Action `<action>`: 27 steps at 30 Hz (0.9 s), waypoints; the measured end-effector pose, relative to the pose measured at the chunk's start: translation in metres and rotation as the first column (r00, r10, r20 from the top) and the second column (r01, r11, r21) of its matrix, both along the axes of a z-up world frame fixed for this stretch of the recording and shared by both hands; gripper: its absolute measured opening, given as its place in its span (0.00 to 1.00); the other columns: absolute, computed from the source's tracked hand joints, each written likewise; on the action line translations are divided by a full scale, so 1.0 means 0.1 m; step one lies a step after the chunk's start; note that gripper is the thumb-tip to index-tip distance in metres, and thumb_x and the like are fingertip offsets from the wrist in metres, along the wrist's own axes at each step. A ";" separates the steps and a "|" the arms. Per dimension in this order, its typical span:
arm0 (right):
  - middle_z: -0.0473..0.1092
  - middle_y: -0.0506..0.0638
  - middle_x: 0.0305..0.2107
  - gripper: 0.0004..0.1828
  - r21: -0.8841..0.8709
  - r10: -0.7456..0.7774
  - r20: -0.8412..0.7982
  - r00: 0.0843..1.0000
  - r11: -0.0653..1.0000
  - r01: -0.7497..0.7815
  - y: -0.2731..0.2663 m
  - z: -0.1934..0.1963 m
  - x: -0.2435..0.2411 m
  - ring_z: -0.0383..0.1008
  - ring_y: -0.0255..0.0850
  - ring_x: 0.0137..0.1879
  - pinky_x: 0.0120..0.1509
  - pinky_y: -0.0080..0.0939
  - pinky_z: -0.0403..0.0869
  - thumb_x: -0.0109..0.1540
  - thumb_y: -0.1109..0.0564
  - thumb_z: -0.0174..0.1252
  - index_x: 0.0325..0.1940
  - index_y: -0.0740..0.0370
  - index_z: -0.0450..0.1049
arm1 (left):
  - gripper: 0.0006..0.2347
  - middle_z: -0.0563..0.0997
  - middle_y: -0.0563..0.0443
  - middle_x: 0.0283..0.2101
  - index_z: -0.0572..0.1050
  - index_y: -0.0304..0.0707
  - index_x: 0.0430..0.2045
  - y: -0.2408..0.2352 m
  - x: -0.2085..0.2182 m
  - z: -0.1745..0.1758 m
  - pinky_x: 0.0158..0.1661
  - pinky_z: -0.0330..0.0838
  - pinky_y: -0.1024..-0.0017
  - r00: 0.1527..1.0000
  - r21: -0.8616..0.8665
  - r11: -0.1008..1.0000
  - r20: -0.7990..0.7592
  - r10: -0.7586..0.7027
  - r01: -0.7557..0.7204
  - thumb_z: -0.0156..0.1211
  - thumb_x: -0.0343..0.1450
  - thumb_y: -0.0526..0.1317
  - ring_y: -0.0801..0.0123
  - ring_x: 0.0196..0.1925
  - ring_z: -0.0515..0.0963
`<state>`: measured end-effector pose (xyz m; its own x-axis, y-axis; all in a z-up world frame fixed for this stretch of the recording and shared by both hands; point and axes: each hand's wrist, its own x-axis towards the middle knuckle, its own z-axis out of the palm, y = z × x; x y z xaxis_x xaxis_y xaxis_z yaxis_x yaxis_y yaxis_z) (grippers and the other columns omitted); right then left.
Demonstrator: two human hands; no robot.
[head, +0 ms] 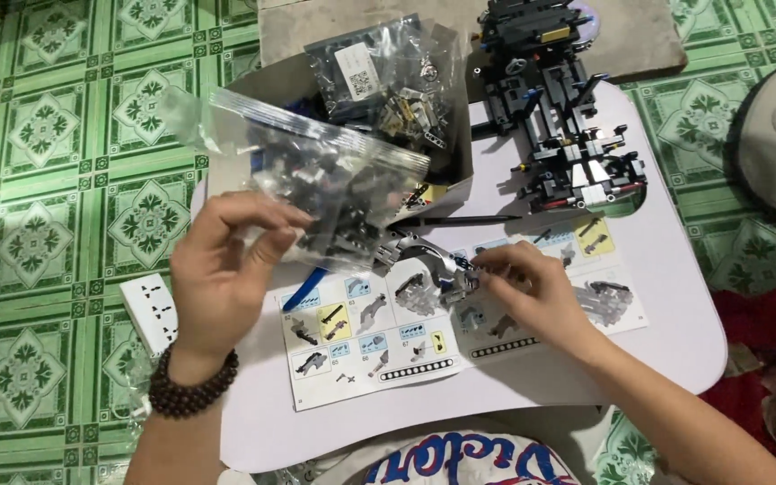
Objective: The person assembles a Lego Technic model by connecting small grey and black pieces according to an instruction manual. They repeatedly reach into a box to retrieve parts, attach them to a growing sub-assembly, and occasionally open sealed plastic bags to access additional components.
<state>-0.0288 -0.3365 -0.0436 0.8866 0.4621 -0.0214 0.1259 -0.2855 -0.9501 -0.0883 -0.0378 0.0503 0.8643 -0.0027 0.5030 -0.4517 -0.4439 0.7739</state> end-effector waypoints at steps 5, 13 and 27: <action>0.67 0.50 0.45 0.18 -0.186 0.074 0.322 0.944 0.982 -0.014 -0.09 -0.06 -0.09 0.60 0.44 0.50 0.53 0.46 0.60 0.58 0.51 0.49 0.51 0.56 0.71 | 0.03 0.77 0.45 0.36 0.67 0.33 0.33 -0.29 -0.03 -0.10 0.43 0.79 0.74 0.991 -0.042 0.999 0.133 -0.009 0.015 0.53 0.70 0.31 0.64 0.40 0.79; 0.71 0.57 0.40 0.18 0.549 0.065 0.109 0.992 0.828 -0.115 0.29 0.40 -0.04 0.70 0.44 0.49 0.55 0.49 0.70 0.59 0.65 0.54 0.53 0.70 0.65 | 0.04 0.79 0.40 0.35 0.71 0.35 0.28 -0.92 -0.11 -0.32 0.46 0.71 0.62 0.997 -0.213 0.975 0.006 0.072 -0.070 0.52 0.70 0.36 0.55 0.44 0.78; 0.64 0.46 0.25 0.07 0.595 0.183 -0.327 0.927 0.802 0.051 0.38 0.23 -0.02 0.56 0.26 0.27 0.27 0.26 0.59 0.63 0.60 0.49 0.43 0.65 0.69 | 0.12 0.82 0.37 0.34 0.77 0.32 0.38 -0.69 0.02 -0.13 0.29 0.80 0.69 0.856 -0.173 0.979 -0.484 -0.183 0.111 0.58 0.62 0.28 0.62 0.31 0.81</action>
<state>-0.0312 -0.2990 -0.0210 0.8377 0.5453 -0.0305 -0.2502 0.3336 -0.9089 -0.0859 -0.1067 0.0375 0.9935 -0.1134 0.0141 -0.0454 -0.2790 0.9592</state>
